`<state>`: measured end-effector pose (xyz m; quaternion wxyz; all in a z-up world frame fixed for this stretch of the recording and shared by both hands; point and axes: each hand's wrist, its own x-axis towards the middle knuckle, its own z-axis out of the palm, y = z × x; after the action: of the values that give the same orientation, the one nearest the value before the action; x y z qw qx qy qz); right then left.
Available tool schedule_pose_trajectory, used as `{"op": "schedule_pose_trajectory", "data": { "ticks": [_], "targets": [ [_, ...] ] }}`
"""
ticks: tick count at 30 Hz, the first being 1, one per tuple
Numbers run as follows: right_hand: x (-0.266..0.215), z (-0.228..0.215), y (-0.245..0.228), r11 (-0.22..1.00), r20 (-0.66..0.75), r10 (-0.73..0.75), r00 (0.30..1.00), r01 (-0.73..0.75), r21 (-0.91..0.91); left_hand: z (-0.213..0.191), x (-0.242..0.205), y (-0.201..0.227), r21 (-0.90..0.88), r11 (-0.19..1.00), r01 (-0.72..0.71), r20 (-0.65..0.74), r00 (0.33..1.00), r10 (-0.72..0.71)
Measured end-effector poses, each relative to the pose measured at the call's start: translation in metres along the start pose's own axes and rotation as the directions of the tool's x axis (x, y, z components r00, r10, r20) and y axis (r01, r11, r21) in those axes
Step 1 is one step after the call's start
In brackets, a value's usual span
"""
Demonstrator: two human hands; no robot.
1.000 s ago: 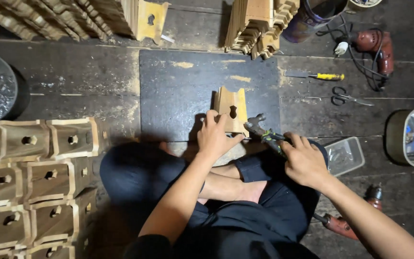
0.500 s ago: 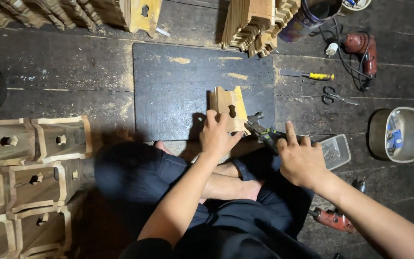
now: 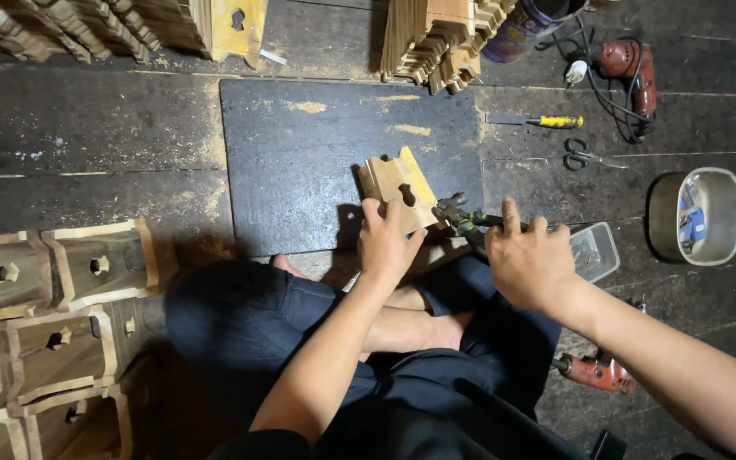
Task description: Assembling small wooden boxes by nailing pre-cut panels together using a hammer and pliers.
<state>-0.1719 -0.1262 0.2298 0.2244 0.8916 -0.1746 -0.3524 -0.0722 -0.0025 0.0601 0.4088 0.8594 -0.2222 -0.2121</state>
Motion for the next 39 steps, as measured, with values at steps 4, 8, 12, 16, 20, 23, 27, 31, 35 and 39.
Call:
{"op": "schedule_pose_trajectory", "data": {
  "ticks": [4, 8, 12, 16, 20, 23, 27, 31, 35, 39],
  "targets": [
    [0.009, 0.012, 0.004, 0.999, -0.088, 0.001, 0.996, -0.005, -0.04, -0.005, -0.004, 0.007, -0.003, 1.0, 0.019, 0.014, 1.0, -0.019],
    [0.024, 0.013, 0.009, 0.993, -0.214, -0.082, 0.973, 0.061, -0.105, 0.0, -0.004, 0.003, -0.018, 1.0, -0.011, -0.052, 0.999, 0.01],
    [0.04, 0.008, 0.005, 0.986, -0.145, -0.135, 0.98, 0.118, -0.117, 0.009, -0.004, -0.004, -0.026, 1.0, 0.0, -0.057, 0.998, -0.001],
    [0.054, 0.014, 0.028, 0.969, 0.054, -0.135, 0.989, 0.143, -0.2, -0.01, -0.001, 0.006, 0.04, 0.999, 0.009, -0.06, 0.998, -0.007],
    [0.037, 0.008, 0.047, 0.941, -0.22, -0.257, 0.941, 0.192, -0.28, -0.017, 0.01, 0.003, -0.054, 0.997, -0.05, 0.002, 0.999, 0.05],
    [0.038, -0.005, 0.054, 0.909, -0.187, -0.305, 0.934, 0.227, -0.349, -0.02, 0.013, -0.003, -0.11, 0.993, -0.053, 0.036, 0.998, 0.057],
    [0.051, 0.0, 0.073, 0.811, -0.219, -0.433, 0.874, 0.272, -0.518, -0.025, 0.02, -0.007, -0.14, 0.988, -0.072, 0.063, 0.995, 0.082],
    [0.088, 0.046, 0.096, 0.767, -0.63, -0.64, 0.439, 0.317, -0.558, -0.03, 0.043, -0.028, -0.186, 0.978, -0.095, 0.155, 0.98, 0.125],
    [0.092, 0.052, 0.091, 0.769, -0.726, -0.63, 0.275, 0.349, -0.535, -0.054, 0.061, -0.028, -0.089, 0.979, -0.182, 0.328, 0.923, 0.201],
    [0.095, 0.075, 0.087, 0.785, -0.777, -0.589, 0.221, 0.382, -0.487, -0.07, 0.063, -0.016, -0.021, 0.986, -0.164, 0.414, 0.896, 0.158]
  ]
}}
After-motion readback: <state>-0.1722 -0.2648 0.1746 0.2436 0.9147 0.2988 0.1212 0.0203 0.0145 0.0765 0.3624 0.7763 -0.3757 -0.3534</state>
